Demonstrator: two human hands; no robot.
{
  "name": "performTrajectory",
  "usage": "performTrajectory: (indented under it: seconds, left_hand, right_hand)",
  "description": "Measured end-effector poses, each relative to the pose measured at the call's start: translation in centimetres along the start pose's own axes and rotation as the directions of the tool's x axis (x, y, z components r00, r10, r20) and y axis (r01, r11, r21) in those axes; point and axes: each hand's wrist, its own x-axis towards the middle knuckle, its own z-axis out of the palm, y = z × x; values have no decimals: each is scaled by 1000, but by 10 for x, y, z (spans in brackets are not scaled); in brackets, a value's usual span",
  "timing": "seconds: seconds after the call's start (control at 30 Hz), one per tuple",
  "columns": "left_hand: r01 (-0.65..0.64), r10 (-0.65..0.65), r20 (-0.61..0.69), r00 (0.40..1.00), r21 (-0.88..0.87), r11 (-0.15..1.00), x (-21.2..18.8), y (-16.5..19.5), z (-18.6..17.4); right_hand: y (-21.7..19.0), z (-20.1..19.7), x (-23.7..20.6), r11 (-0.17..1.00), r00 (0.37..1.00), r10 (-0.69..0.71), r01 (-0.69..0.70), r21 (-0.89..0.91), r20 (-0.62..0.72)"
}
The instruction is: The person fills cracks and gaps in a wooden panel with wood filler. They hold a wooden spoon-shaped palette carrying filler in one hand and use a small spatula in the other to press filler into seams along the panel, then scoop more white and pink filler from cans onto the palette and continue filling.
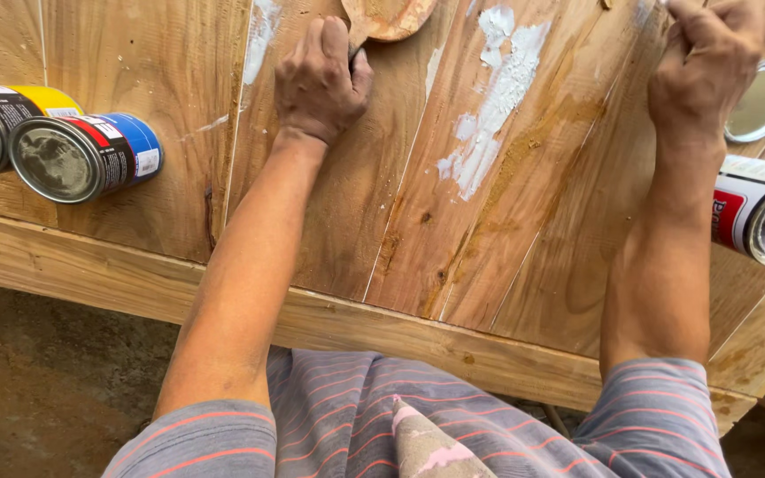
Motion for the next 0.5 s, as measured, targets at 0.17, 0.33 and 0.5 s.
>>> performTrajectory:
  seconds: [0.17, 0.33, 0.5]
  left_hand:
    - [20, -18, 65, 998, -32, 999, 0, -6, 13]
    - [13, -11, 46, 999, -38, 999, -2, -3, 9]
    - [-14, 14, 14, 1000, -18, 1000, 4, 0, 5]
  right_hand:
    - [-49, 2, 12, 989, 991, -135, 134, 69, 2]
    - [-63, -11, -3, 992, 989, -118, 115, 43, 83]
    - [-35, -23, 27, 953, 942, 221, -264, 148, 253]
